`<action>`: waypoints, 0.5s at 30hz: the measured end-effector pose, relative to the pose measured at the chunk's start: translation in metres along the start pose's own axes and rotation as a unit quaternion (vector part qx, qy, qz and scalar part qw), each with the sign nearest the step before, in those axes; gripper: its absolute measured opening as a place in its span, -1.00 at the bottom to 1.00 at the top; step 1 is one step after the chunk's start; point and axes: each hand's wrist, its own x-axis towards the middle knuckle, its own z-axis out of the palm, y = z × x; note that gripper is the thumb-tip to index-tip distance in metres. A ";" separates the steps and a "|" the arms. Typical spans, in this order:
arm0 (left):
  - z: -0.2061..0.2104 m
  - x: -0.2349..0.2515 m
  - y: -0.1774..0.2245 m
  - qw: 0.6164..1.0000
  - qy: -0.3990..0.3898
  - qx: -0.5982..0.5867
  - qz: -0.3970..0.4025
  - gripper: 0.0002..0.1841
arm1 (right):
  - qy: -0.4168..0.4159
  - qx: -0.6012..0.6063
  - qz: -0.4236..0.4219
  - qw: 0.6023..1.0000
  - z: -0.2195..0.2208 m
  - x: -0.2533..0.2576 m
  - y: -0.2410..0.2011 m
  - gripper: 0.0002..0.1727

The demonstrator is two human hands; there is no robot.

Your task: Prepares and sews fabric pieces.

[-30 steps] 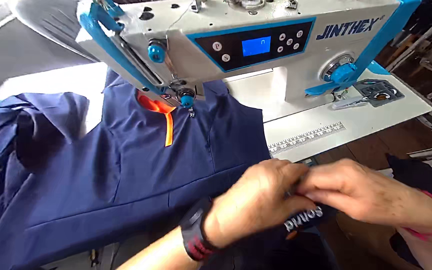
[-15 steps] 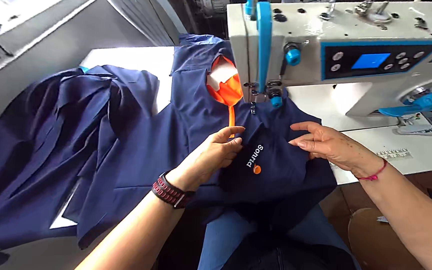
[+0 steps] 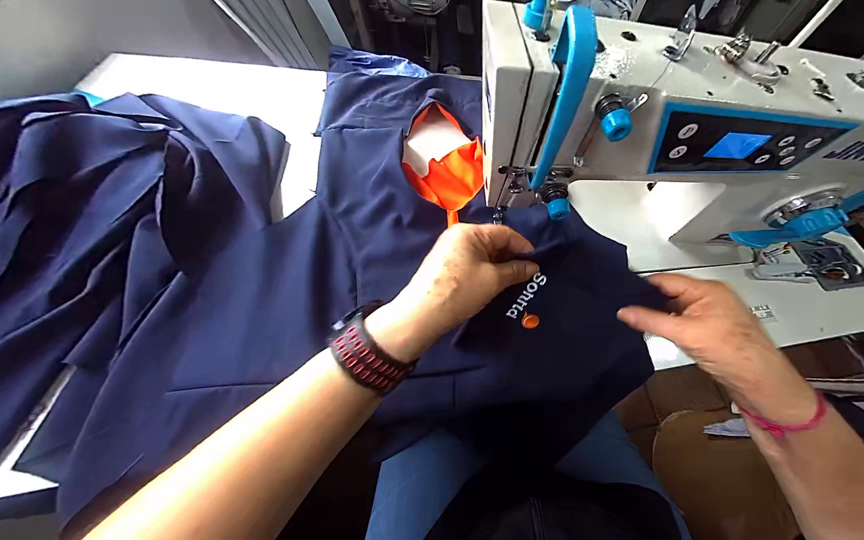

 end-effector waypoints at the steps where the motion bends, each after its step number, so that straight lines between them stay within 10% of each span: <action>1: -0.003 -0.005 0.005 0.996 0.039 0.021 0.081 -0.94 | 0.035 -0.024 -0.076 0.996 -0.013 -0.001 -0.006 -0.91; 7: 0.004 -0.065 0.008 0.911 0.115 0.198 0.342 -0.79 | 0.041 -0.162 -0.309 0.936 -0.030 -0.047 -0.010 -0.84; 15: 0.060 -0.144 -0.067 0.933 0.083 0.238 0.257 -0.77 | -0.005 -0.074 -0.214 0.974 0.032 -0.103 0.055 -0.85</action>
